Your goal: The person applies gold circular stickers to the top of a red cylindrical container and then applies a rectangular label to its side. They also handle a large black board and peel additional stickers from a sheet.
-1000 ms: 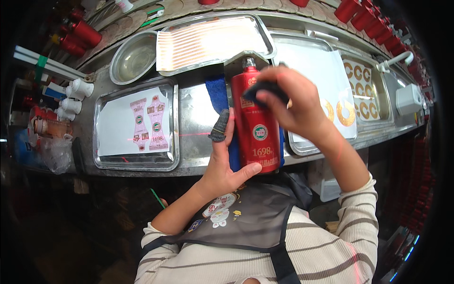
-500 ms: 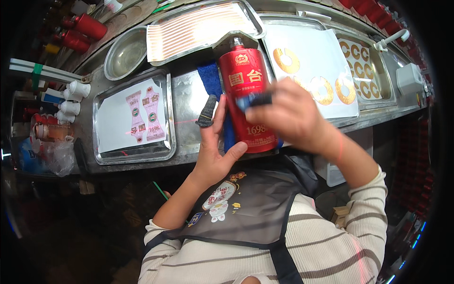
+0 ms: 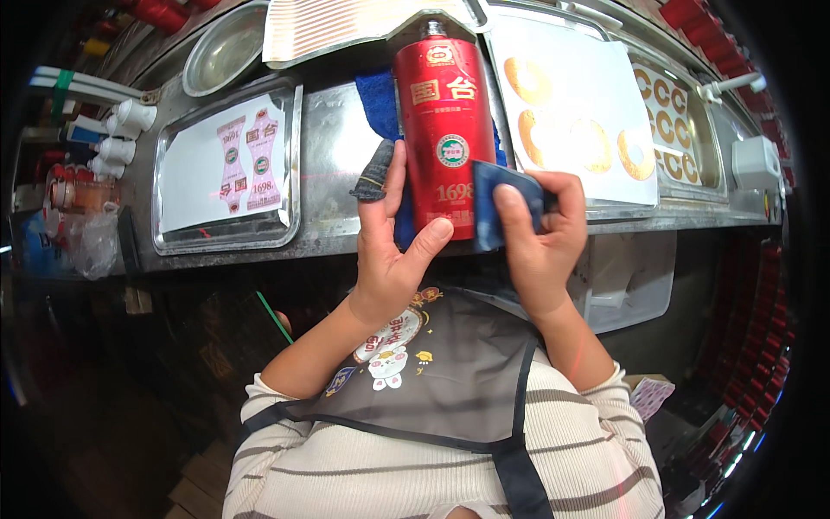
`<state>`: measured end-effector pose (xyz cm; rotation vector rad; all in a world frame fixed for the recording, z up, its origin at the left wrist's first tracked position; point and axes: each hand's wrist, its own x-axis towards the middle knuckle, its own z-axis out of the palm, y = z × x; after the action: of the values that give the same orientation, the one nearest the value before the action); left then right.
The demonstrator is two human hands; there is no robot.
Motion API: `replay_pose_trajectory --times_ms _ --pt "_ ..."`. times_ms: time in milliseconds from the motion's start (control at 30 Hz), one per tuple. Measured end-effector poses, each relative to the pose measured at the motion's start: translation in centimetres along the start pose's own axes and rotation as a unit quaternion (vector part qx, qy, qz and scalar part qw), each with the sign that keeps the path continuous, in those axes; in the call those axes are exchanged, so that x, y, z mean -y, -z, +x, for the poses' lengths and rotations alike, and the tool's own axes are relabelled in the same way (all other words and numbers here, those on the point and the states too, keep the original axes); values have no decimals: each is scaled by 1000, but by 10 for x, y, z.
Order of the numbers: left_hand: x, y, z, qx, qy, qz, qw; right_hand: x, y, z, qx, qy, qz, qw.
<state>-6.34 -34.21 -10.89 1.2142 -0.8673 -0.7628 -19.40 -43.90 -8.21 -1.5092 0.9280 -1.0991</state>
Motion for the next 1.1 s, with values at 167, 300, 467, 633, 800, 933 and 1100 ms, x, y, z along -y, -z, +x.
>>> replay_pose_trajectory --times_ms 167,300,467,633,800,933,1100 --pt "-10 -5 -4 -33 29 -52 998 -3 31 11 25 -68 8 997" --pt "-23 -2 -10 52 -147 386 909 17 6 3 52 -35 37 997" --pt "-14 0 -34 17 -78 431 899 -8 39 14 37 -63 -54 996" --pt "1 11 -45 -21 -31 423 905 30 1 11 77 -10 47 996" --pt "-4 13 -36 -27 -48 388 920 8 11 13 56 -5 -50 997" --pt "-19 5 -23 36 -92 388 917 11 21 35 54 -6 -44 998" --pt "-16 16 8 9 -79 408 910 33 -34 73 97 167 -85 978"
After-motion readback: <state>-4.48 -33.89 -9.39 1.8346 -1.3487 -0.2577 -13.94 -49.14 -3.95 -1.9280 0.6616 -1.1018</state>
